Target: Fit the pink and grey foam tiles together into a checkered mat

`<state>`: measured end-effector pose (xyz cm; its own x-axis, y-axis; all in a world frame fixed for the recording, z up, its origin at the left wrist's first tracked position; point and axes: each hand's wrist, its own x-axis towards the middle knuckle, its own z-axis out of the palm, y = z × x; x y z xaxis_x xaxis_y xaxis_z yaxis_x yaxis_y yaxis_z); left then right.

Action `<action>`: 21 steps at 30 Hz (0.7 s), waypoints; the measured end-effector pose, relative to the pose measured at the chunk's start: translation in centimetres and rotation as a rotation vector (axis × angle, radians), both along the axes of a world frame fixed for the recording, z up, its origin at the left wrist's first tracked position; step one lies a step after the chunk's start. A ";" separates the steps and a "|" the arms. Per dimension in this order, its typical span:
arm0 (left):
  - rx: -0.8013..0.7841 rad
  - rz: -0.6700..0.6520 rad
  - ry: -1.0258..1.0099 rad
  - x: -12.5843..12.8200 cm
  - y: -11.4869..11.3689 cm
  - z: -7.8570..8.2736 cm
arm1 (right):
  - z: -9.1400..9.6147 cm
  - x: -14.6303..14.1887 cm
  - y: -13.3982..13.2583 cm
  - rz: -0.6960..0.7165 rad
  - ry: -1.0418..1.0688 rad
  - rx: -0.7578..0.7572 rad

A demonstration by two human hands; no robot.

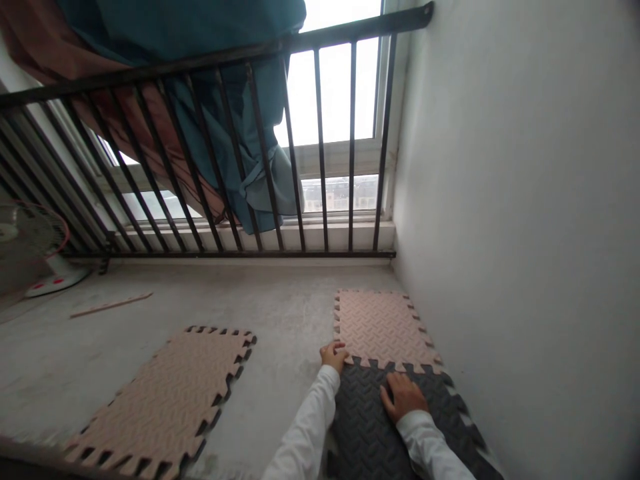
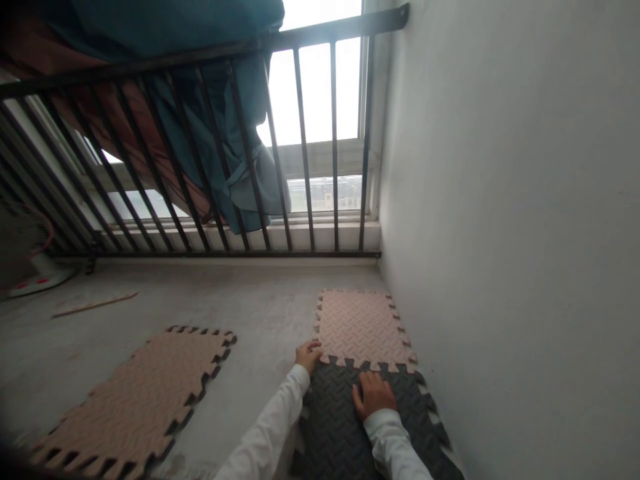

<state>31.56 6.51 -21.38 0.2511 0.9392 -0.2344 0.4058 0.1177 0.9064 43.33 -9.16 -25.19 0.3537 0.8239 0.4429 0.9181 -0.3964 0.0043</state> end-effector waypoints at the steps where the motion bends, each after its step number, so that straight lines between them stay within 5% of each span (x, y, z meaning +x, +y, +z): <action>1: -0.002 0.005 -0.027 0.0 0.1 0.0 | 0.0 0.0 0.0 -0.004 0.005 -0.008; 14: -0.092 0.030 -0.319 -0.1 0.4 0.3 | 0.7 -0.2 0.0 -0.038 0.048 -0.090; 21: -0.211 -0.033 -0.468 0.6 -0.5 1.7 | 0.9 -0.3 0.0 -0.046 0.051 -0.111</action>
<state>32.16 5.98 -19.65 0.4031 0.8733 -0.2735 -0.0308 0.3116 0.9497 43.05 -9.19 -24.25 0.4119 0.8493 0.3303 0.8990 -0.4379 0.0047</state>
